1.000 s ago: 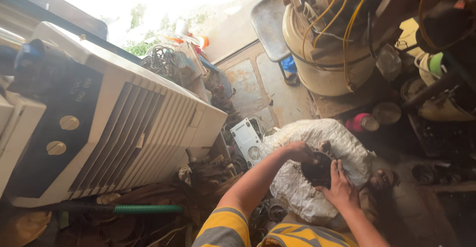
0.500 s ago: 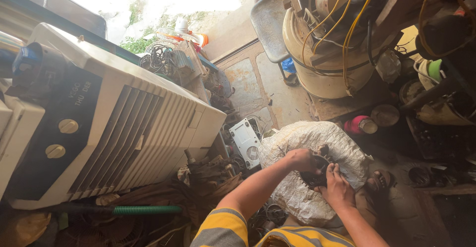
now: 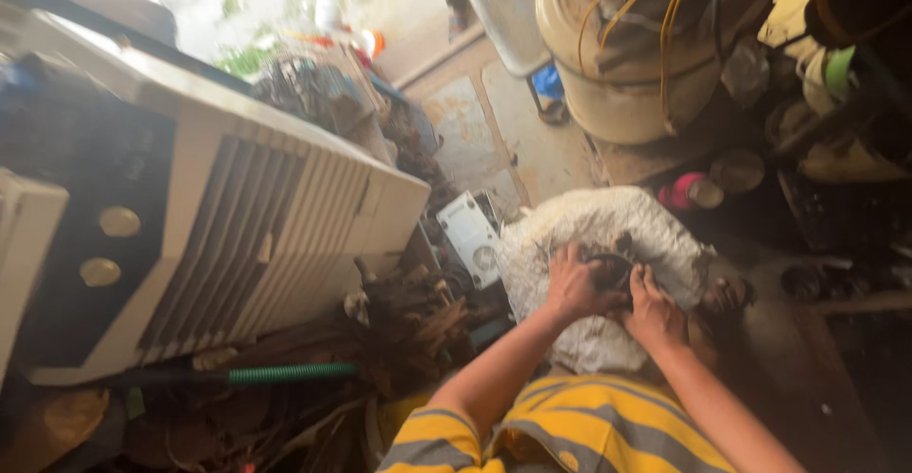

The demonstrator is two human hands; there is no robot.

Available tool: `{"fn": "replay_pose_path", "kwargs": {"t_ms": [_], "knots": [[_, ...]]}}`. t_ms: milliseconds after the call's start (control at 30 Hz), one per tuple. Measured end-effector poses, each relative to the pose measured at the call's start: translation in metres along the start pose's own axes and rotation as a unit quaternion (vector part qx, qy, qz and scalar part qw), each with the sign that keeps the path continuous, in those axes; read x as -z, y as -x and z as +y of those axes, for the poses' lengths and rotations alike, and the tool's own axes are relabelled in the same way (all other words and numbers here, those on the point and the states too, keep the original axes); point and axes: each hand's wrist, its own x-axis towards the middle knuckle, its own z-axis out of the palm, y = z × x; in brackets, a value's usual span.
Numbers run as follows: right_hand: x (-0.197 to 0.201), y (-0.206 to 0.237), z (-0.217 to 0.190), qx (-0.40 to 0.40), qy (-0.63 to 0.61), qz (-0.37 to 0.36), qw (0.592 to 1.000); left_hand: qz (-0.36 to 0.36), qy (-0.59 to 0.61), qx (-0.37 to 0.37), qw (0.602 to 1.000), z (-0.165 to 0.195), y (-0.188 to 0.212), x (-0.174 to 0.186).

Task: The person uses pliers and a screwdriver to remove and adjust wires inside a circular electrical component. They repeatedly cut wires, pull them out, and probe the interior while holding the component steady on a white sack.

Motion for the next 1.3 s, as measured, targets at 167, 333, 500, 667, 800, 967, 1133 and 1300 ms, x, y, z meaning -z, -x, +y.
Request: {"fn": "replay_pose_path", "kwargs": {"t_ms": [167,333,500,667,800,967,1133,1300], "knots": [[-0.014,0.003,0.012,0.037,0.038,0.024,0.998,0.061,-0.023,-0.09,0.994,-0.012,-0.003,-0.031],[-0.014,0.006,0.015,0.03,0.016,0.016,0.999,0.02,-0.047,-0.077,0.996,-0.008,-0.002,-0.034],[0.003,0.004,-0.001,0.029,0.023,-0.018,0.999,0.021,-0.046,-0.061,0.997,-0.012,-0.004,-0.034],[0.035,0.018,-0.008,0.011,-0.019,-0.075,0.997,0.071,0.01,-0.07,0.995,-0.031,-0.009,-0.046],[0.064,0.072,0.027,-0.069,-0.121,-0.021,0.99,-0.027,0.048,-0.115,0.992,-0.037,0.002,-0.034],[0.108,0.16,0.126,-0.192,-0.165,0.269,0.929,0.058,0.0,-0.157,0.986,-0.014,0.004,-0.012],[0.175,0.256,0.237,-0.387,-0.139,0.417,0.811,0.018,-0.009,-0.107,0.994,0.003,0.008,-0.01],[0.186,0.292,0.339,-0.432,0.136,0.487,0.747,0.058,-0.049,-0.132,0.988,0.01,-0.005,-0.011]]}}
